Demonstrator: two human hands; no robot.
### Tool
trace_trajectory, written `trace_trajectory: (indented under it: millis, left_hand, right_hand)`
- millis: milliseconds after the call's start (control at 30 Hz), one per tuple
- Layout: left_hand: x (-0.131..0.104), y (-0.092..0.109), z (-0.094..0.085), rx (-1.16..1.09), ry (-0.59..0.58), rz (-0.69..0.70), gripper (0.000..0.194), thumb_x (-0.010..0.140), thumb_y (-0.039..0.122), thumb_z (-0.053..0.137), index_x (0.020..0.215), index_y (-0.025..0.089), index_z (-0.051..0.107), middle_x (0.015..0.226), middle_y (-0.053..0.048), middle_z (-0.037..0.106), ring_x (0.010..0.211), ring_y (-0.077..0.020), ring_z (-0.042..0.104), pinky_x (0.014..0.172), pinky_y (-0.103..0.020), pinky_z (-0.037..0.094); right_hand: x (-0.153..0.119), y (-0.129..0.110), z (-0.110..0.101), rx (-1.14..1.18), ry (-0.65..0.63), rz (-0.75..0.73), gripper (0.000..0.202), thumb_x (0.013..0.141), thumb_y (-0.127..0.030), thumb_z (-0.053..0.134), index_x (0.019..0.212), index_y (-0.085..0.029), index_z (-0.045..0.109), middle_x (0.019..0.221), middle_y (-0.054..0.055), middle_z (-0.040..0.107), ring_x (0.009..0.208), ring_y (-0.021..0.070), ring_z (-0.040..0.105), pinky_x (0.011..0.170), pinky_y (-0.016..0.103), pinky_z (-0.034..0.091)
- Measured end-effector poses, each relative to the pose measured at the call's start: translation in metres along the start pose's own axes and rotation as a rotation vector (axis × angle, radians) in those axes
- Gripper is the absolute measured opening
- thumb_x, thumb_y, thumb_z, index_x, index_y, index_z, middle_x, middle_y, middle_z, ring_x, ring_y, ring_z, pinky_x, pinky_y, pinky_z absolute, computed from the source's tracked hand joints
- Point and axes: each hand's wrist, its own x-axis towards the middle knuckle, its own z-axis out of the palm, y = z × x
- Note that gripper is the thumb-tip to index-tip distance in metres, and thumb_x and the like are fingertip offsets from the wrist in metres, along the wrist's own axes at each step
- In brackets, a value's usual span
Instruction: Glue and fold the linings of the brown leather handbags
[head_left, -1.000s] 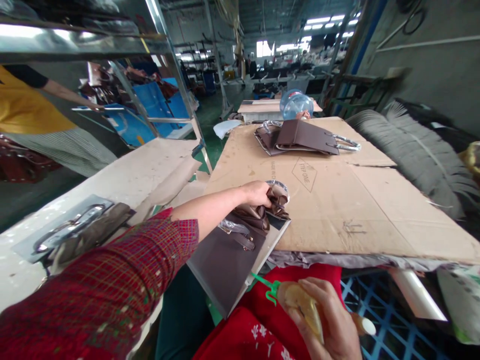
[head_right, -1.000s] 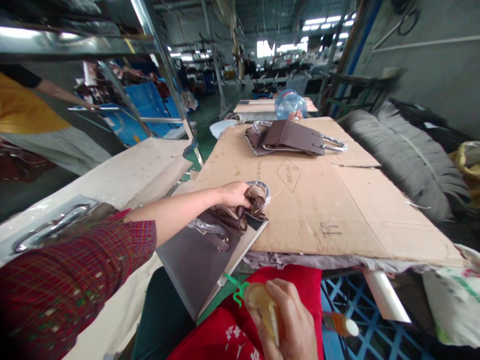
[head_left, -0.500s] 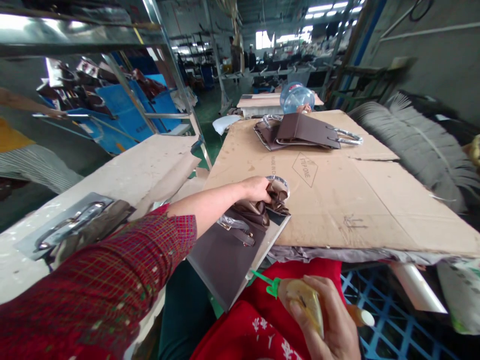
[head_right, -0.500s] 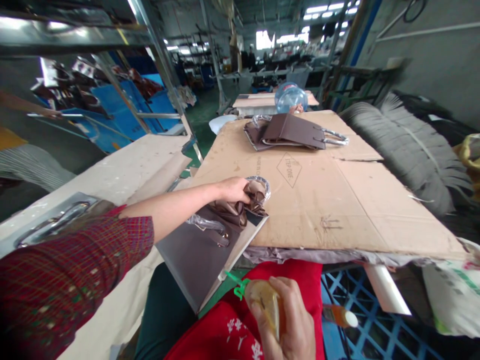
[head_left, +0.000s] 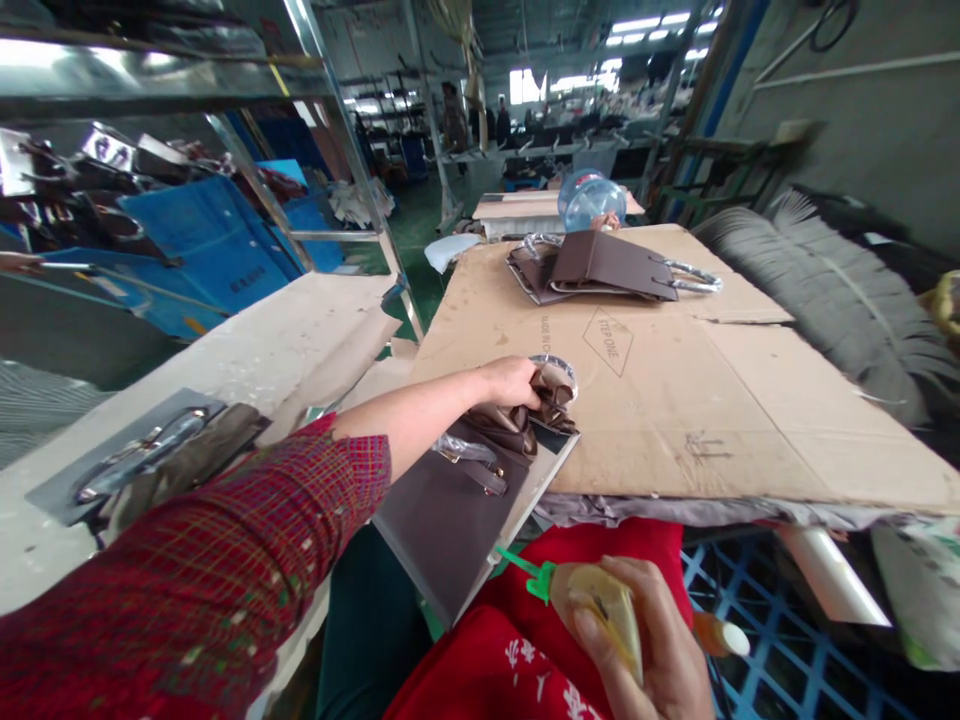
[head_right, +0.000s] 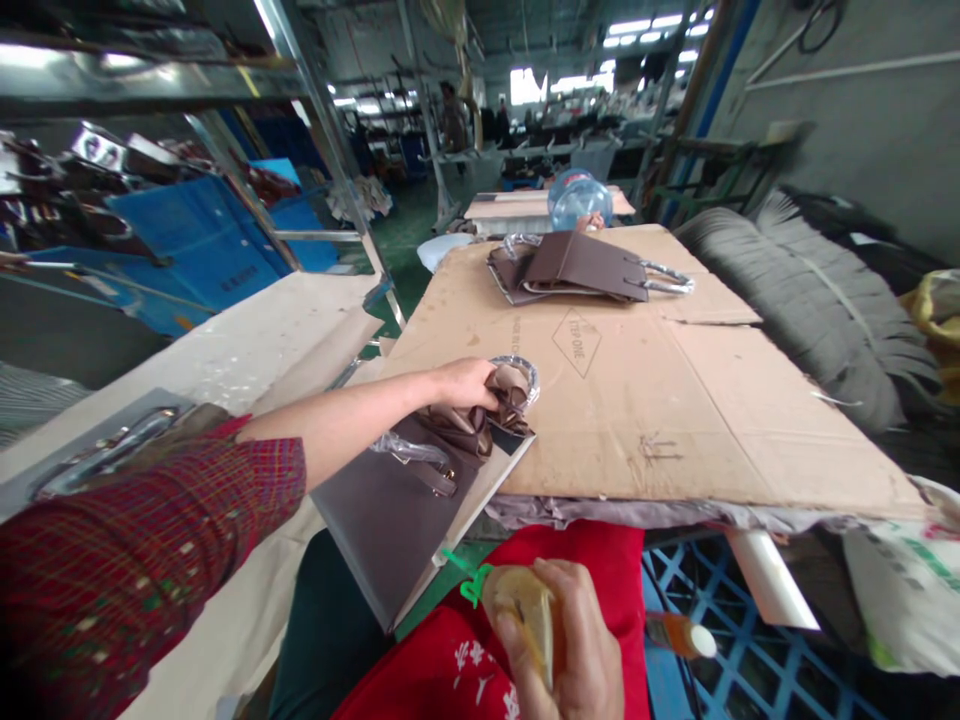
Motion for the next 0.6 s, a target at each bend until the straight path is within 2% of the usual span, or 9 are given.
trace_trajectory:
  millis: [100,167,267,367,467,600]
  left_hand:
    - [-0.001,-0.002,0.001,-0.004,0.007,0.005,0.031,0.068,0.018,0.082,0.099,0.019,0.081,0.095,-0.001,0.08,0.096,-0.0226,0.072,0.092,-0.028,0.053]
    - [-0.001,-0.004,0.002,-0.007,0.01,0.007,0.03,0.069,0.019,0.082,0.099,0.019,0.081,0.095,-0.001,0.08,0.096,-0.0227,0.072,0.092,-0.029,0.054]
    - [-0.001,-0.006,0.003,-0.013,0.017,0.007,0.031,0.068,0.021,0.082,0.099,0.019,0.081,0.096,-0.002,0.08,0.096,-0.0231,0.072,0.092,-0.03,0.054]
    - [0.0,-0.006,0.004,-0.028,0.025,0.009,0.031,0.068,0.02,0.082,0.098,0.019,0.08,0.096,-0.002,0.081,0.094,-0.0229,0.073,0.09,-0.03,0.055]
    - [-0.003,-0.005,0.004,-0.037,0.045,0.015,0.03,0.067,0.019,0.081,0.097,0.019,0.08,0.095,-0.002,0.081,0.092,-0.0227,0.073,0.089,-0.029,0.055]
    - [-0.018,-0.005,-0.007,-0.017,0.113,0.023,0.027,0.066,0.022,0.079,0.093,0.018,0.079,0.091,-0.003,0.081,0.09,-0.0242,0.073,0.087,-0.031,0.056]
  right_hand:
    - [-0.001,0.0,0.002,0.012,-0.034,0.027,0.029,0.1,-0.049,0.061,0.118,-0.027,0.059,0.103,0.003,0.065,0.085,0.0194,0.066,0.074,0.028,0.053]
    - [0.0,-0.002,-0.001,0.004,-0.007,0.025,0.03,0.1,-0.051,0.061,0.117,-0.027,0.059,0.102,0.003,0.065,0.082,0.02,0.065,0.07,0.029,0.053]
    - [0.001,-0.001,-0.005,-0.018,0.047,0.015,0.03,0.099,-0.051,0.062,0.118,-0.028,0.059,0.109,0.004,0.065,0.086,0.0214,0.066,0.071,0.03,0.052]
    - [0.002,0.004,-0.001,-0.017,0.042,0.007,0.029,0.098,-0.05,0.063,0.119,-0.03,0.06,0.111,0.004,0.065,0.092,0.0228,0.066,0.075,0.032,0.053]
    - [0.0,0.005,0.007,0.017,0.026,0.01,0.029,0.095,-0.051,0.065,0.115,-0.03,0.063,0.107,0.004,0.068,0.089,0.0236,0.067,0.076,0.033,0.055]
    - [0.001,0.002,0.008,0.161,0.12,0.117,0.038,0.089,-0.06,0.07,0.111,-0.029,0.065,0.091,0.002,0.071,0.075,0.0222,0.068,0.065,0.029,0.054]
